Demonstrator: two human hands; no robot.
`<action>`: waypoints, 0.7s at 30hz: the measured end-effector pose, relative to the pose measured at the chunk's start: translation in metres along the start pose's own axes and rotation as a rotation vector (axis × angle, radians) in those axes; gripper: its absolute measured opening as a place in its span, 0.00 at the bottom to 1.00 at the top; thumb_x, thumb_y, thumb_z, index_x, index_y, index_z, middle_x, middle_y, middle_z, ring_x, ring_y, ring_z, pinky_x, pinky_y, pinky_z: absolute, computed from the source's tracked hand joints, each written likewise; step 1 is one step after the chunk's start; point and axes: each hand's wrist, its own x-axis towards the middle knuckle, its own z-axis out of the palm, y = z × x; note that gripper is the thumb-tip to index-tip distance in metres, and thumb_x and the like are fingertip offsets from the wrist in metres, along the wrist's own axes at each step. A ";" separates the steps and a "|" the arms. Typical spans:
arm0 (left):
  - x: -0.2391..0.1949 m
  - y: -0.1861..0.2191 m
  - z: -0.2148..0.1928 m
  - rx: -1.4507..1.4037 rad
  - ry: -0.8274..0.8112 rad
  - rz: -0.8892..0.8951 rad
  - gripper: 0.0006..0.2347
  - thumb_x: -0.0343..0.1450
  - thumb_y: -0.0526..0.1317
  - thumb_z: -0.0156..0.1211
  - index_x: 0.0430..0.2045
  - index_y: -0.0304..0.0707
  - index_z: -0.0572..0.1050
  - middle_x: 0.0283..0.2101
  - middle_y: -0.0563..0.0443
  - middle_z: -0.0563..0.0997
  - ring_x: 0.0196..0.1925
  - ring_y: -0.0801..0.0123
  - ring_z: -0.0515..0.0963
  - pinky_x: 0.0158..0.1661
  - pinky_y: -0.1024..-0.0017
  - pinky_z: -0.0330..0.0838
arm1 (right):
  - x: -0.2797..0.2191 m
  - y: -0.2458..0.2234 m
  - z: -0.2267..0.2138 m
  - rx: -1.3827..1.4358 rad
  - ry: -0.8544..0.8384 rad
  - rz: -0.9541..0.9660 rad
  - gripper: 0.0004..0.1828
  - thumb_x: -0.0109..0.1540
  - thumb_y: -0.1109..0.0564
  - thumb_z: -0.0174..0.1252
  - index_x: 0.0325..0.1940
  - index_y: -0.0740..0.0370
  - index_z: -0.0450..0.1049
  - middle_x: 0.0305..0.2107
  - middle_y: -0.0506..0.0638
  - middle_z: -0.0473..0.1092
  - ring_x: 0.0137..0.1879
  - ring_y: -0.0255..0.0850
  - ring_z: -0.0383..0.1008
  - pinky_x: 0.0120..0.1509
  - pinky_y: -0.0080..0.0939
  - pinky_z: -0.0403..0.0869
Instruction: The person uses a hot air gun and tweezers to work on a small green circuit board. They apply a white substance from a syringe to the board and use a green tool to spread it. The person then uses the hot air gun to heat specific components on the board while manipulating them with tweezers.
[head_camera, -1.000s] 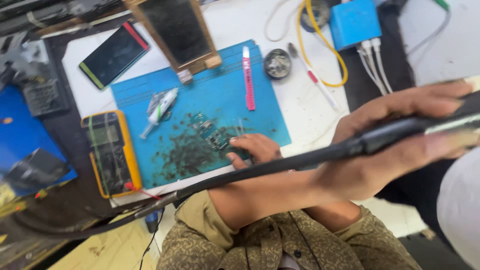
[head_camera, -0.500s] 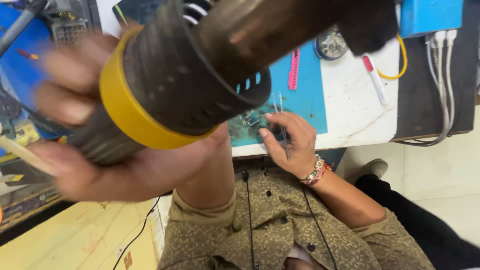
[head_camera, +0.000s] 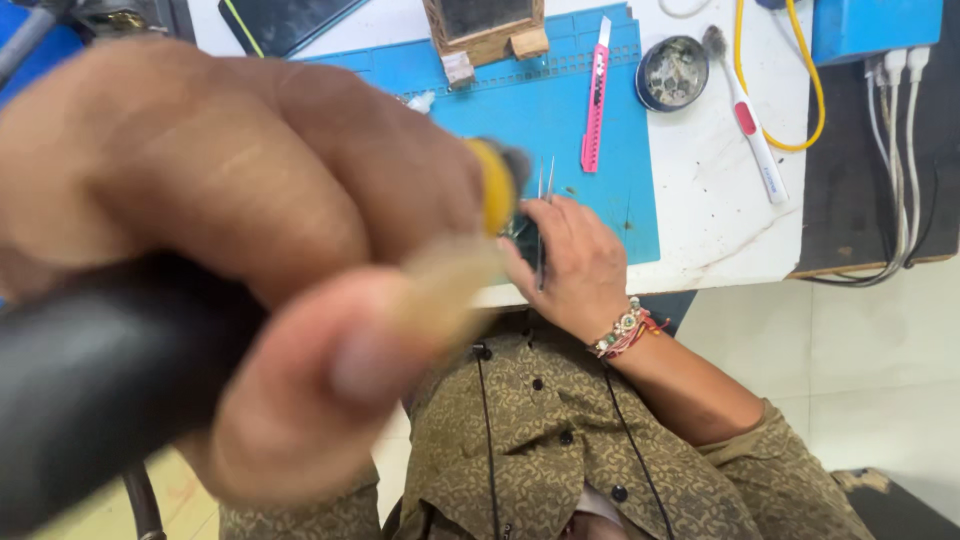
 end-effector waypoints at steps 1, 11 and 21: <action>0.001 0.007 -0.002 0.034 -0.006 -0.040 0.08 0.75 0.32 0.65 0.29 0.31 0.70 0.30 0.43 0.76 0.25 0.74 0.76 0.29 0.77 0.74 | -0.001 0.002 -0.001 0.023 0.001 0.014 0.19 0.61 0.52 0.66 0.52 0.62 0.71 0.42 0.59 0.72 0.46 0.55 0.74 0.49 0.51 0.74; -0.015 -0.038 -0.039 0.519 -0.077 -0.340 0.10 0.75 0.29 0.66 0.24 0.31 0.71 0.21 0.50 0.75 0.20 0.79 0.71 0.25 0.82 0.65 | 0.000 0.010 -0.007 0.051 0.034 -0.037 0.21 0.60 0.52 0.69 0.52 0.62 0.72 0.41 0.58 0.73 0.46 0.54 0.76 0.48 0.49 0.74; -0.031 -0.035 -0.061 0.288 -0.084 -0.339 0.11 0.76 0.31 0.64 0.24 0.30 0.70 0.24 0.47 0.76 0.24 0.73 0.75 0.30 0.76 0.73 | 0.001 0.009 -0.003 0.041 0.023 -0.018 0.16 0.60 0.58 0.67 0.50 0.59 0.74 0.41 0.55 0.75 0.43 0.52 0.77 0.46 0.48 0.74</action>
